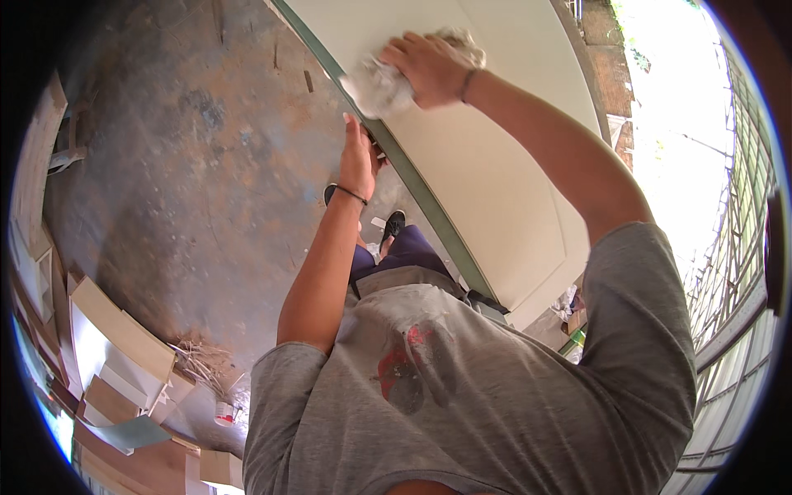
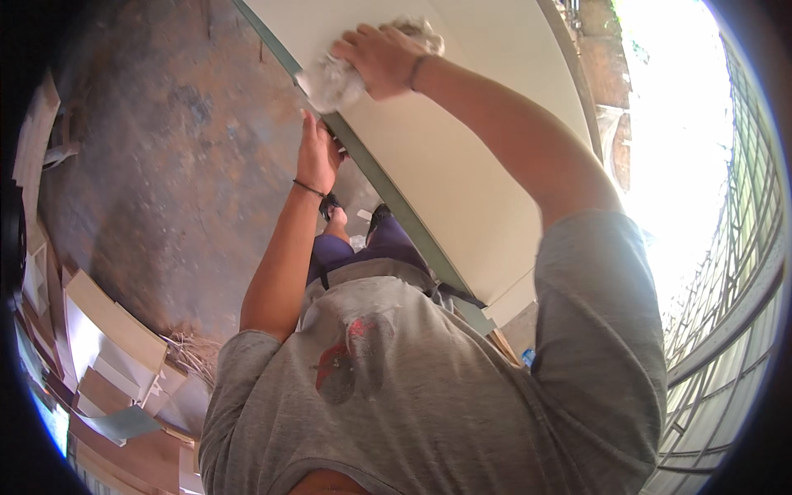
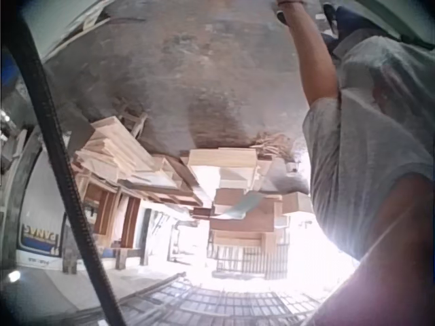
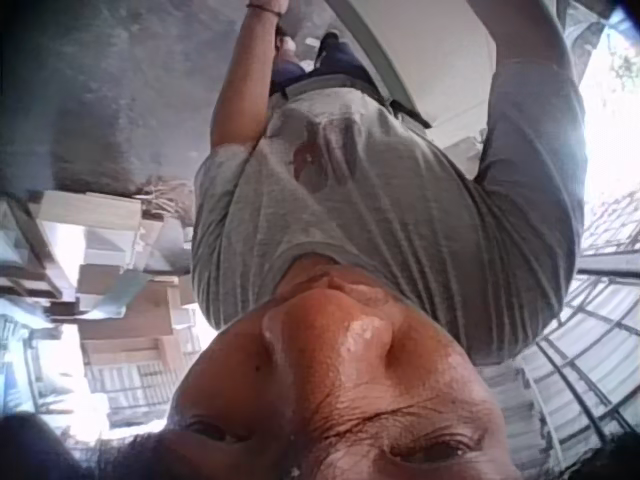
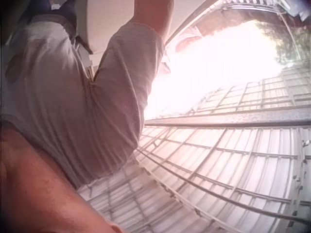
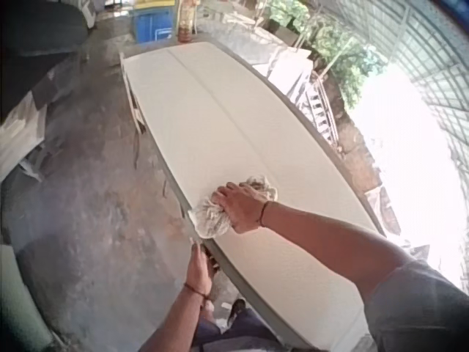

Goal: The person wipes a large white furniture panel with a cloth, handling different sides and sections of the piece and then moving another long green-backed panel onto the workspace.

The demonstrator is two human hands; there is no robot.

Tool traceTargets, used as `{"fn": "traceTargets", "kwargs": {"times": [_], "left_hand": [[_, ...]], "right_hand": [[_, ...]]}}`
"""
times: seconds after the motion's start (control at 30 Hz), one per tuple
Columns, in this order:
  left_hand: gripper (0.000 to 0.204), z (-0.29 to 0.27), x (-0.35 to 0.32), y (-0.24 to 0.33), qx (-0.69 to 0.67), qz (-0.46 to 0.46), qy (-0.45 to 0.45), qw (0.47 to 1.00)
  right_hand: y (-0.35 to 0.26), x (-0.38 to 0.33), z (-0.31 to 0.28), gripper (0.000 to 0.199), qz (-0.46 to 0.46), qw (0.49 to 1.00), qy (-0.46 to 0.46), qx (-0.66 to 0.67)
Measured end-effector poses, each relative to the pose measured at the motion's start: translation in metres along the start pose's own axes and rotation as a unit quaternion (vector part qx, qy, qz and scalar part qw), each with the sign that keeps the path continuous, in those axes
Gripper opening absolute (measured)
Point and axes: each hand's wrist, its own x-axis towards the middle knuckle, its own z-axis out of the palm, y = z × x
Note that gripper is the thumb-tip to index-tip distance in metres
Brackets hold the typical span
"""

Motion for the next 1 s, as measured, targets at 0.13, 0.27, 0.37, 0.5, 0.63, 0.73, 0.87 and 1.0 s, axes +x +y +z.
{"fn": "traceTargets", "kwargs": {"times": [0.13, 0.27, 0.37, 0.5, 0.63, 0.73, 0.87, 1.0], "left_hand": [[0.056, -0.004, 0.022, 0.066, 0.154, 0.092, 0.145, 0.973], [0.062, 0.002, 0.052, 0.113, 0.292, 0.184, 0.181, 0.921], [0.072, -0.008, 0.077, 0.103, 0.342, 0.242, 0.173, 0.892], [0.082, -0.029, 0.078, 0.093, 0.327, 0.149, 0.168, 0.918], [0.090, -0.018, 0.068, 0.109, 0.342, 0.114, 0.127, 0.924], [0.085, -0.014, 0.059, 0.107, 0.399, 0.106, 0.135, 0.901], [0.068, -0.012, 0.052, 0.093, 0.375, 0.149, 0.128, 0.906], [0.061, -0.031, 0.060, 0.075, 0.463, 0.145, 0.152, 0.861]], "right_hand": [[-0.013, -0.042, 0.019, 0.051, 0.015, 1.000, 0.003, -0.001], [-0.038, -0.168, 0.018, 0.047, 0.078, 0.990, -0.111, 0.037], [-0.024, -0.170, 0.017, 0.042, 0.041, 0.995, -0.093, 0.015], [-0.005, -0.118, 0.009, 0.041, 0.018, 0.998, -0.063, 0.014], [0.032, -0.056, -0.003, 0.044, -0.004, 1.000, -0.030, -0.002], [0.047, -0.012, -0.019, 0.043, -0.012, 0.999, -0.044, -0.023], [0.067, 0.040, -0.027, 0.052, -0.041, 0.999, 0.002, -0.015], [0.089, 0.102, -0.044, 0.050, -0.049, 0.998, 0.029, -0.038]]}}
